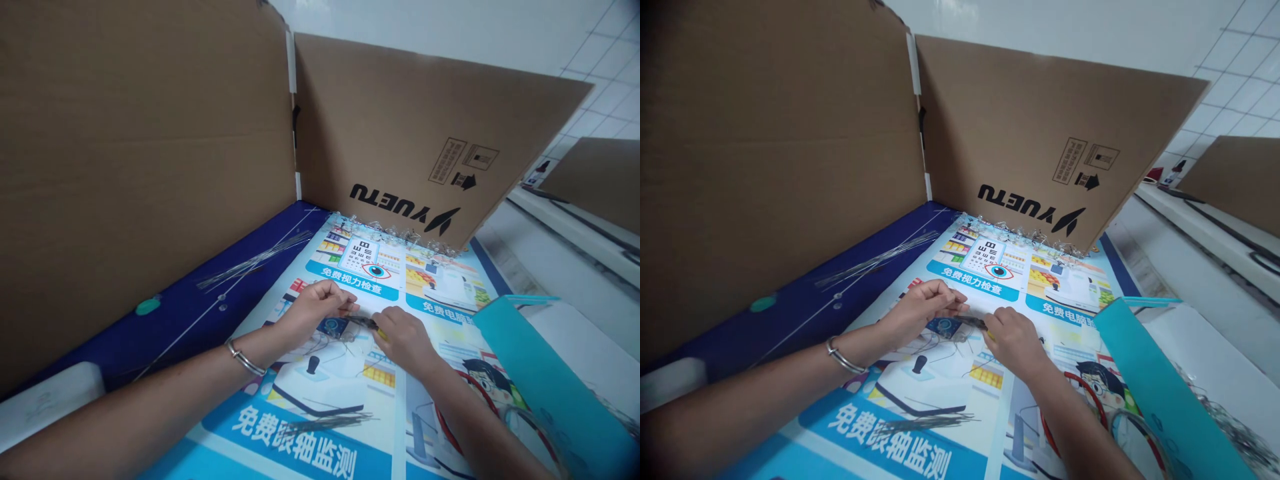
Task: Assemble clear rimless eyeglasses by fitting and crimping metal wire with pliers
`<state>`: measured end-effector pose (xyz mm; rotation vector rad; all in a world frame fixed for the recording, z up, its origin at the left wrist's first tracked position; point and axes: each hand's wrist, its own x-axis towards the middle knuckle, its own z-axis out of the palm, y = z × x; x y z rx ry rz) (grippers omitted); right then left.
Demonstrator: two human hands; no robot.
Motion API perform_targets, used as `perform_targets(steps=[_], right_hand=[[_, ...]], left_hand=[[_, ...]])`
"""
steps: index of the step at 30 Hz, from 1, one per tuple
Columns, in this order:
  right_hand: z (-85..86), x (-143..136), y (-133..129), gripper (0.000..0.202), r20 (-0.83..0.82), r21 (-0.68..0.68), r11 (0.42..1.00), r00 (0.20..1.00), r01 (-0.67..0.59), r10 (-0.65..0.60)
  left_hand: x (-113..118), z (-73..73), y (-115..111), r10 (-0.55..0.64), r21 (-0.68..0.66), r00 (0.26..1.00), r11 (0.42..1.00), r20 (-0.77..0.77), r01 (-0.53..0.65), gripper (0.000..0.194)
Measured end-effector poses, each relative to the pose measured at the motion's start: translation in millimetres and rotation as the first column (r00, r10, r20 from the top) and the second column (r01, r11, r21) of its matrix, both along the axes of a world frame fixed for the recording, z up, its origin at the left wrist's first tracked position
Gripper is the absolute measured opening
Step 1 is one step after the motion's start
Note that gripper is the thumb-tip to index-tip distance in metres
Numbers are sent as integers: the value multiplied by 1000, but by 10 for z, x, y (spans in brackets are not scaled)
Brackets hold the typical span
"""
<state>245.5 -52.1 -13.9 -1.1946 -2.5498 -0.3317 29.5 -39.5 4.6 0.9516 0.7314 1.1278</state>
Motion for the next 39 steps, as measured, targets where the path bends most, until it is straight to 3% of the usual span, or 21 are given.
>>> perform_targets(steps=[8,15,23,39], right_hand=[[34,-44,-2,18,-138,190,972,984,140,-115],[36,-54,-56,20,-71,384,921,997,58,-33],[75,-53,-90,22,58,470,882,998,-32,5],[74,-84,-118,25,77,504,860,996,-76,42]], left_hand=[[-55,-33,64,99,90,976,993,-195,-82,15],[-24,-66,25,24,-34,991,999,-130,-29,19],[23,-84,-43,32,-86,996,996,-86,-39,21],[70,-105,-104,16,-112,999,993,-40,-20,21]])
